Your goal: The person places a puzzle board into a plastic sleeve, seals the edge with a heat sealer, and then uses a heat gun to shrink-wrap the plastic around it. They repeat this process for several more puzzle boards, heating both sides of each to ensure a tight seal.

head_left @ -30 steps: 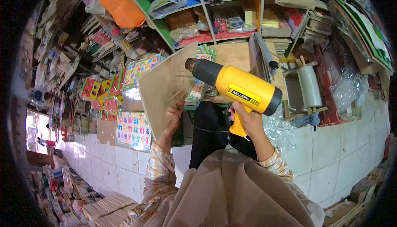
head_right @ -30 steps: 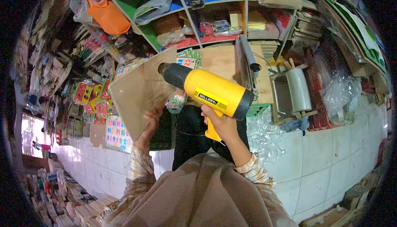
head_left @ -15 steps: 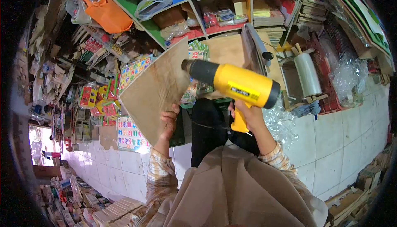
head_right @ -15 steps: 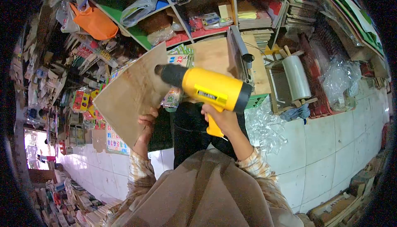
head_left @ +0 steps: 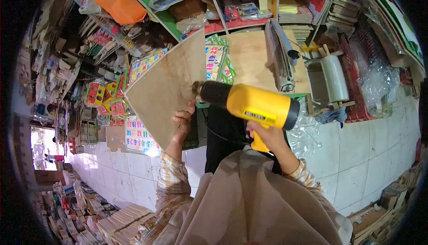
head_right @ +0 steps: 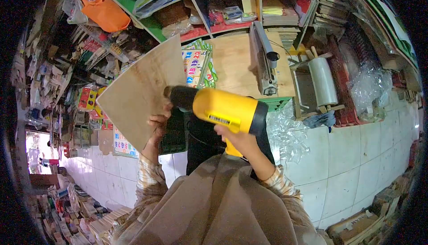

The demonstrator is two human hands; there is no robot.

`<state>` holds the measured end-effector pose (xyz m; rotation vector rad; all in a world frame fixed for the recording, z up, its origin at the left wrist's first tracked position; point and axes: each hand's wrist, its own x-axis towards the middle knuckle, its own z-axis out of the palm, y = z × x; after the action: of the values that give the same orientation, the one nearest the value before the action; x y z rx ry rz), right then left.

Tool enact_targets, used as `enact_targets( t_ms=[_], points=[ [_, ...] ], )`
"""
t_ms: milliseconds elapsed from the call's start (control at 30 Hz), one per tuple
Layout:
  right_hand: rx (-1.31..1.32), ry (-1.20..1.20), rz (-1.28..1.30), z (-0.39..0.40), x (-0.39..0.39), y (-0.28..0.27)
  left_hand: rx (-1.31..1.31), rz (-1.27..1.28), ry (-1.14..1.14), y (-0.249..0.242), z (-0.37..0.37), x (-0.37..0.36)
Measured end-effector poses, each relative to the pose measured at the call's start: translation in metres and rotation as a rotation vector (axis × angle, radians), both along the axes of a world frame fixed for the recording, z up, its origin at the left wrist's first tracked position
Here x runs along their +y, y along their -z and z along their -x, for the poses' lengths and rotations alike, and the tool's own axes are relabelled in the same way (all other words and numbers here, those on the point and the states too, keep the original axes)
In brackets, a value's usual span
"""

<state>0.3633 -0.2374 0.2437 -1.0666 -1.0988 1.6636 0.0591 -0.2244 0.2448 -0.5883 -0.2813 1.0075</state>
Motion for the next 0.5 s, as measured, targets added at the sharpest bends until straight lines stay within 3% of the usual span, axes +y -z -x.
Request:
enact_targets(
  t_ms=[200, 500],
  points=[
    [0.175, 0.171, 0.157, 0.012, 0.029, 0.018, 0.055, -0.021, 0.005, 0.002, 0.004, -0.004],
    [0.089, 0.189, 0.319, 0.017, 0.030, 0.037, 0.036, -0.028, 0.027, -0.009, 0.001, -0.003]
  ],
)
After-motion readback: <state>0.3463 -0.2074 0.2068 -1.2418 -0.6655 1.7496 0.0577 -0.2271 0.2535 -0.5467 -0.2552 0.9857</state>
